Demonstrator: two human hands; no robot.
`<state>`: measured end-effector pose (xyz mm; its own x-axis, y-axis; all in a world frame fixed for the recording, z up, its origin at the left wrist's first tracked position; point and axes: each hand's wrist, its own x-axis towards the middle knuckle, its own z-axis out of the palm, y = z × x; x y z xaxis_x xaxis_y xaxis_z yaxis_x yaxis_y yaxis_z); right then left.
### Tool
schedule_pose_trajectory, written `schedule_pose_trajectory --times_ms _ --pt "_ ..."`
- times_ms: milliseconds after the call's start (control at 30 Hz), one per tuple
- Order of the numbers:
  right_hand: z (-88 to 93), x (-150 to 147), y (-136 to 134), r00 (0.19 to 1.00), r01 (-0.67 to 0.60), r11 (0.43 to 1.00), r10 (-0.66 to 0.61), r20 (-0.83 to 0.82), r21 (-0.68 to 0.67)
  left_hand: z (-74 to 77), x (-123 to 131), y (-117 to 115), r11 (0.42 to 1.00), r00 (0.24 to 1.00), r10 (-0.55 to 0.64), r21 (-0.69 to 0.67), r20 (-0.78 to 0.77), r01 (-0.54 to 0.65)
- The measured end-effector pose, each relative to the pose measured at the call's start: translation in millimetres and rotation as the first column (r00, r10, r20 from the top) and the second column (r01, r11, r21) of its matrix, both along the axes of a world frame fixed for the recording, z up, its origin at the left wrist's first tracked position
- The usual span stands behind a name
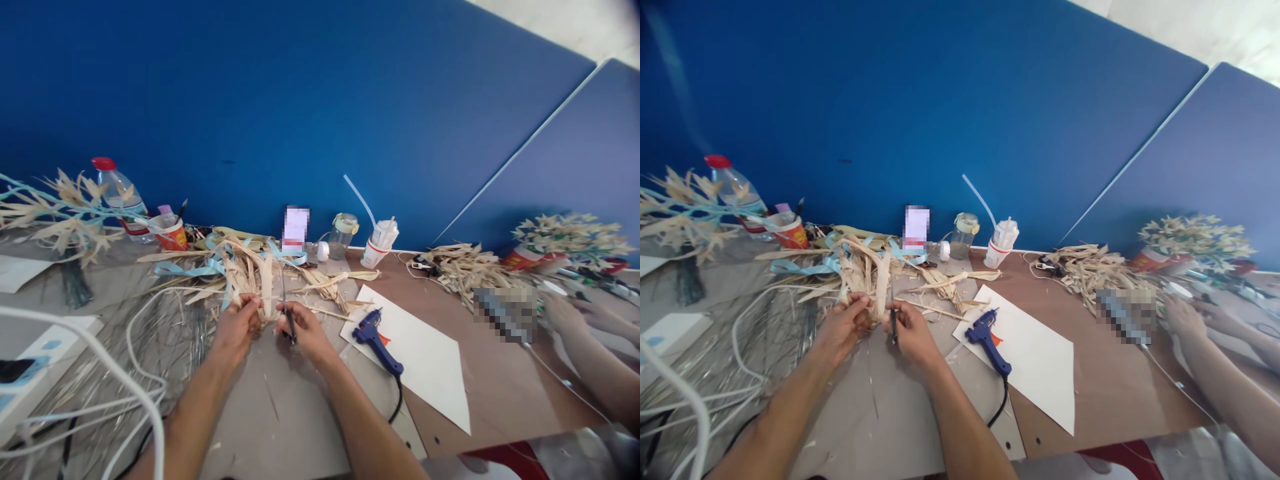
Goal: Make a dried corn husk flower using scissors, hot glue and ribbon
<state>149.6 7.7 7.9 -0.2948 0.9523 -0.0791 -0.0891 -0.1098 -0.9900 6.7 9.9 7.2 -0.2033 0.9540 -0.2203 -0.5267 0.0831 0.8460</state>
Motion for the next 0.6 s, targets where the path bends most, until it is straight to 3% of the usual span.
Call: schedule_pose_trajectory --times_ms 133,200,333,600 --pt "-1.8 -3.7 4.8 0.96 0.257 0.965 -0.248 -0.133 0.053 0.4 8.9 -5.1 0.993 0.994 -0.109 -0.042 -0.031 0.108" --pt "-0.3 -0.6 6.5 0.945 0.303 0.95 -0.289 -0.151 0.073 2.3 12.0 -7.2 0.985 0.984 -0.165 -0.063 -0.068 0.16" --pt "0.2 3.5 7.3 0.945 0.307 0.949 -0.294 -0.145 0.079 5.3 14.0 -9.0 0.979 0.975 -0.199 -0.075 -0.103 0.192" --pt "-9.4 -4.0 5.0 0.975 0.213 0.976 -0.21 -0.066 0.041 -5.2 2.1 -1.3 0.994 0.993 -0.107 0.021 -0.042 0.108"
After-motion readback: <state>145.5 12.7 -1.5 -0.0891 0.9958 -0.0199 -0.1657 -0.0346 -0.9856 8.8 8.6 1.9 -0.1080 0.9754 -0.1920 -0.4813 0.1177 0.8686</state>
